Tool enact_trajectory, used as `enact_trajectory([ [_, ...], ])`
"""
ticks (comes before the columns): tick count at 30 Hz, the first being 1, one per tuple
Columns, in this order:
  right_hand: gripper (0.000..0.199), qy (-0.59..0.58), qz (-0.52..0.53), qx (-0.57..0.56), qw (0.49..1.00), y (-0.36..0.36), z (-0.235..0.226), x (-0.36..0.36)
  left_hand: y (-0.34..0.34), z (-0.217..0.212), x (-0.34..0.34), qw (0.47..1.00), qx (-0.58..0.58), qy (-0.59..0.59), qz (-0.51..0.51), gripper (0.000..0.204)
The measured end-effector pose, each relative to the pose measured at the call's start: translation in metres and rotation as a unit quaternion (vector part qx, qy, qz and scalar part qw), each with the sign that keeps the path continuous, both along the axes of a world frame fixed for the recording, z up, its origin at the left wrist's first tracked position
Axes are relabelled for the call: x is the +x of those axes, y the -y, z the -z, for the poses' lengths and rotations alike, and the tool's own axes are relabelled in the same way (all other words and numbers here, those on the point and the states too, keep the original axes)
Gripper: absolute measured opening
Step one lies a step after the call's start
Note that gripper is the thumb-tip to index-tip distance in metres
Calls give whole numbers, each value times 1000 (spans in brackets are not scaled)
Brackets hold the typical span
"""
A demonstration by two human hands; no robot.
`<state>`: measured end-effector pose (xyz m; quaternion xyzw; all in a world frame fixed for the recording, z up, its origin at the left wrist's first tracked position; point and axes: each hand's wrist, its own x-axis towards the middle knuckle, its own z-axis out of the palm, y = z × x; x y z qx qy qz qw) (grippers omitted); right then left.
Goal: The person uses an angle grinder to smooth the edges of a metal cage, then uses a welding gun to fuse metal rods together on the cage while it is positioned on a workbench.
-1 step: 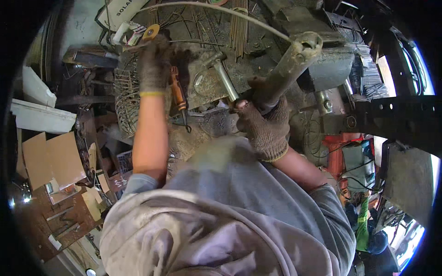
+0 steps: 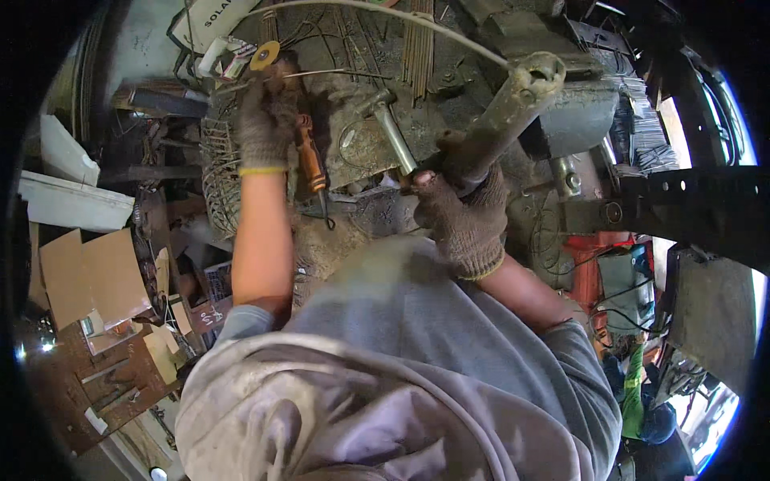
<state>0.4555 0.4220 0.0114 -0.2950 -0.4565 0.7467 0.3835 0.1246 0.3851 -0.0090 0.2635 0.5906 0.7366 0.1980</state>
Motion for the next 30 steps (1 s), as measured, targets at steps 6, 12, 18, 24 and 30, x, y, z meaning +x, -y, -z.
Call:
enact_trajectory([
  [6, 33, 15, 1, 36, 999, -1, 13, -4, 60, -9, 14, 910, 275, 285, 122, 29],
  [12, 40, -25, 1, 19, 1000, 6, 8, -10, 79, -17, 37, 930, 229, 277, 79, 26],
  [18, 43, -18, -3, -4, 1000, 7, 13, -7, 53, -18, 34, 998, 7, 49, -38, 20],
  [24, 39, -24, 21, -3, 999, 6, 9, -5, 17, 25, 3, 897, -268, -351, -19, 27],
  [30, 42, 46, 41, 75, 995, 1, 7, 2, 2, 59, -1, 774, -384, -488, 124, 28],
])
